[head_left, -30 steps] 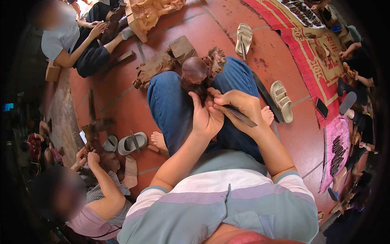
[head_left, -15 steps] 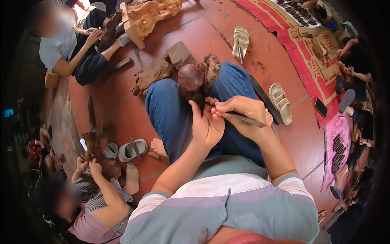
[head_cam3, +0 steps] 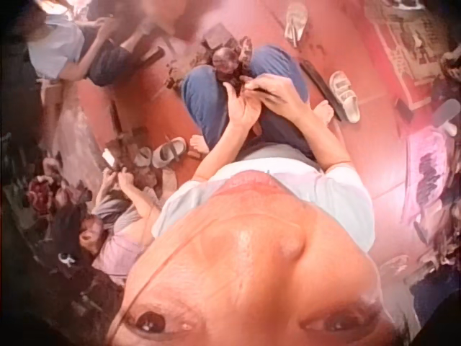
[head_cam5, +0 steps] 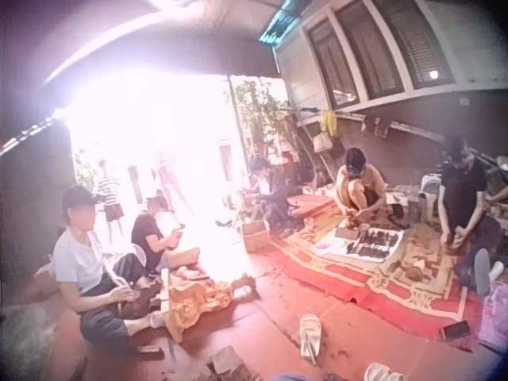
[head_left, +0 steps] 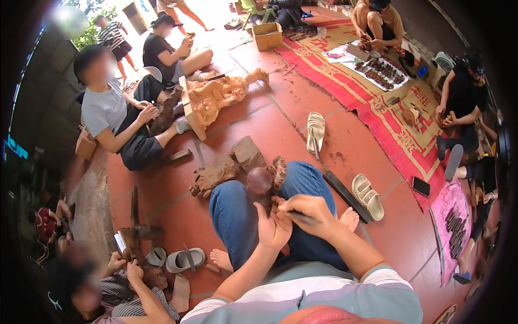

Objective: The person sits on the floor and carves a small piece of wood using a metal file and a chisel. They repeatedly file the surface and use the chisel to shape the wood, occasionally rotating the piece to work on different sides.

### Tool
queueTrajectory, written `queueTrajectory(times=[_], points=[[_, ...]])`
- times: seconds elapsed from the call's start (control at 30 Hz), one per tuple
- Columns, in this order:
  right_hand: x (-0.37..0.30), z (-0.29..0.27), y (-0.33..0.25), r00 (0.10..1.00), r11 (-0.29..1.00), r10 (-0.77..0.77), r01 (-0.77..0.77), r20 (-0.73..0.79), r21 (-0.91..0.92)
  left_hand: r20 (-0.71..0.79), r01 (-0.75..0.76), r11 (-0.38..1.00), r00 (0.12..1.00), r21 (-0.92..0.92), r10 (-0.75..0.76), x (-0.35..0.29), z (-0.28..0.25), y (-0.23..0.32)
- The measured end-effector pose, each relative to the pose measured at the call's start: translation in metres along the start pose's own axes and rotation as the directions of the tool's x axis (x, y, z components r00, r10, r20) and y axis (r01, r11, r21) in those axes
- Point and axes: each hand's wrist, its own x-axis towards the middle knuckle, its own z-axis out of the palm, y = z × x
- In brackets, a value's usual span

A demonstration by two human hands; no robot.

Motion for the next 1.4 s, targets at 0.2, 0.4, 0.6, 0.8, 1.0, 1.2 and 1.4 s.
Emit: queueTrajectory(times=[0.2,0.4,0.6,0.8,1.0,1.2,1.4], points=[[0.006,-0.005,-0.009,1.0,1.0,-0.026,0.026,0.002,-0.01,-0.022,0.009,1.0,1.0,-0.024,-0.01,-0.004,0.006,-0.005],[0.004,-0.008,-0.021,0.999,0.999,-0.02,0.019,0.038,0.039,0.099,0.091,0.996,0.991,-0.025,-0.088,-0.008,-0.007,-0.005],[0.007,-0.002,-0.008,0.996,0.998,-0.061,0.063,0.072,-0.02,0.2,0.092,0.996,0.975,0.01,-0.092,-0.001,-0.006,0.0],[0.019,-0.002,-0.009,0.996,0.994,-0.071,0.076,0.06,-0.084,0.035,0.02,1.0,0.999,-0.023,-0.02,-0.003,0.007,-0.002],[0.014,-0.009,-0.027,0.996,0.998,-0.01,0.015,0.088,-0.063,0.137,0.062,0.998,0.989,-0.023,-0.058,-0.008,-0.006,-0.006],[0.011,-0.003,-0.018,0.995,0.997,-0.062,0.065,0.073,-0.048,0.193,0.116,0.993,0.974,0.037,-0.121,-0.004,-0.012,0.001],[0.016,-0.004,-0.014,0.999,0.997,0.002,0.002,0.052,-0.074,0.092,0.047,0.999,0.995,-0.001,-0.047,-0.003,-0.006,-0.001]])
